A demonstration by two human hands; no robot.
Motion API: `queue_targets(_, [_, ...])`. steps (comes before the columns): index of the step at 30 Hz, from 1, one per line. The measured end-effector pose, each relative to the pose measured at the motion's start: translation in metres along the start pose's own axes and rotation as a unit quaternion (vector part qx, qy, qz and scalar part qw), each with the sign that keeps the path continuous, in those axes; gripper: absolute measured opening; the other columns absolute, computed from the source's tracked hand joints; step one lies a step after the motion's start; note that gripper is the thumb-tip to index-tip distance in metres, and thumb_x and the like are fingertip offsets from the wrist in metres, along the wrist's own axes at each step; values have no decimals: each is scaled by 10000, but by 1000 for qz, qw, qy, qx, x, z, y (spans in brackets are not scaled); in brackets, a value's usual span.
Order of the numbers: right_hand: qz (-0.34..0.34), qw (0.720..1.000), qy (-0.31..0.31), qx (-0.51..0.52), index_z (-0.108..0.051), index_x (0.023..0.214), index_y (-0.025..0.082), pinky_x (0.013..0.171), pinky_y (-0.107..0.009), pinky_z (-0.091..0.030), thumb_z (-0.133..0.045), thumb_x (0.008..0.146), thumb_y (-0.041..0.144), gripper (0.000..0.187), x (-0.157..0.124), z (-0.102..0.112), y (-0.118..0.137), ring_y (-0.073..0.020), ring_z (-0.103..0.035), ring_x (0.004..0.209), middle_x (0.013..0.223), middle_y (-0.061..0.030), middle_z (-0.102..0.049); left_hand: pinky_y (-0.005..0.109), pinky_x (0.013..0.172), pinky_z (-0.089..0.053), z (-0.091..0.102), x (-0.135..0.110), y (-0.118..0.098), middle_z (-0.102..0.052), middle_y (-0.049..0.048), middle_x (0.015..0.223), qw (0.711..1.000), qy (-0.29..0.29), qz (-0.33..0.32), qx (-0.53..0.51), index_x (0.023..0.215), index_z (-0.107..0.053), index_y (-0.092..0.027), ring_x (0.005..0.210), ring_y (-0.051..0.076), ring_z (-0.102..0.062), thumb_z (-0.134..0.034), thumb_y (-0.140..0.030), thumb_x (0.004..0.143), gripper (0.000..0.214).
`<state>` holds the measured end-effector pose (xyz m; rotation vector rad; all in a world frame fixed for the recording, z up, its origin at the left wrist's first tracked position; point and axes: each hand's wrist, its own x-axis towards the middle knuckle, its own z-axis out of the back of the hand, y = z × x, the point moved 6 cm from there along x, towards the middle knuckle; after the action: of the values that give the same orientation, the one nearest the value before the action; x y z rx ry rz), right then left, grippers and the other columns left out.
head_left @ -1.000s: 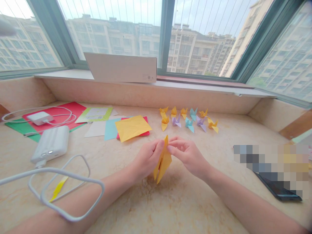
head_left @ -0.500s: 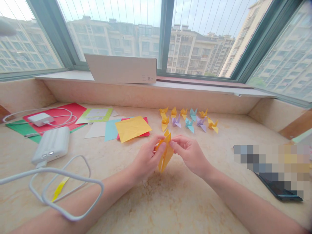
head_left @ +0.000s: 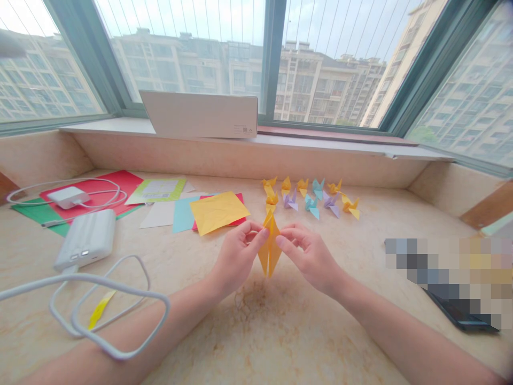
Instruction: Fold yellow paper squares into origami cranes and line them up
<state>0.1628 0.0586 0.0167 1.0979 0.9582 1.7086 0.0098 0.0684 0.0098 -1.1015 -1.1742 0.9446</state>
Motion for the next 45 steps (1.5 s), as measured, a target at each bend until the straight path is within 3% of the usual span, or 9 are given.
queue_targets(12, [-3, 999, -33, -13, -807, 862, 251, 649, -332, -450, -675, 865, 473, 259, 3, 6, -4, -173, -564, 734, 867, -40, -655, 308, 786, -519, -5, -2, -1, -724, 82, 1019, 999, 36, -12, -21, 814, -630, -161, 839, 181, -666, -652, -407, 897, 261])
queue_targets(30, [-25, 999, -31, -23, -791, 744, 222, 562, -290, -399, -720, 818, 521, 316, 1, 7, 0, -137, -501, 629, 740, -17, -615, 287, 764, -517, -10, -5, -10, -705, 74, 951, 997, 63, -36, 1, 862, -689, -156, 901, 205, -641, -680, -361, 880, 206])
queue_targets(35, [1, 999, -28, -23, -780, 760, 230, 651, -315, -449, -700, 846, 489, 284, 0, 6, 4, -166, -570, 721, 792, -28, -644, 275, 726, -515, -8, -3, -14, -718, 67, 896, 998, 50, -44, 18, 816, -727, -159, 851, 200, -641, -675, -382, 879, 238])
queue_targets(38, [38, 997, -60, -30, -775, 818, 240, 715, -343, -460, -656, 886, 450, 251, -1, 12, 11, -187, -585, 792, 857, -40, -653, 286, 748, -509, -5, -1, -15, -725, 65, 882, 998, 33, -39, 27, 852, -742, -158, 847, 203, -644, -653, -374, 894, 237])
queue_targets(40, [50, 995, -77, -27, -777, 887, 246, 752, -358, -465, -647, 895, 429, 224, -1, 15, 15, -197, -590, 836, 897, -47, -651, 290, 760, -503, -6, -1, -14, -727, 66, 890, 998, 50, -34, 32, 866, -749, -157, 859, 207, -645, -643, -370, 903, 241])
queue_targets(45, [43, 998, -41, 22, -788, 919, 265, 868, -379, -475, -683, 876, 395, 174, -1, 11, 15, -205, -598, 930, 945, -43, -627, 267, 726, -470, -10, -3, -15, -694, 55, 866, 993, 98, -51, 53, 822, -752, -159, 836, 188, -617, -629, -377, 921, 269])
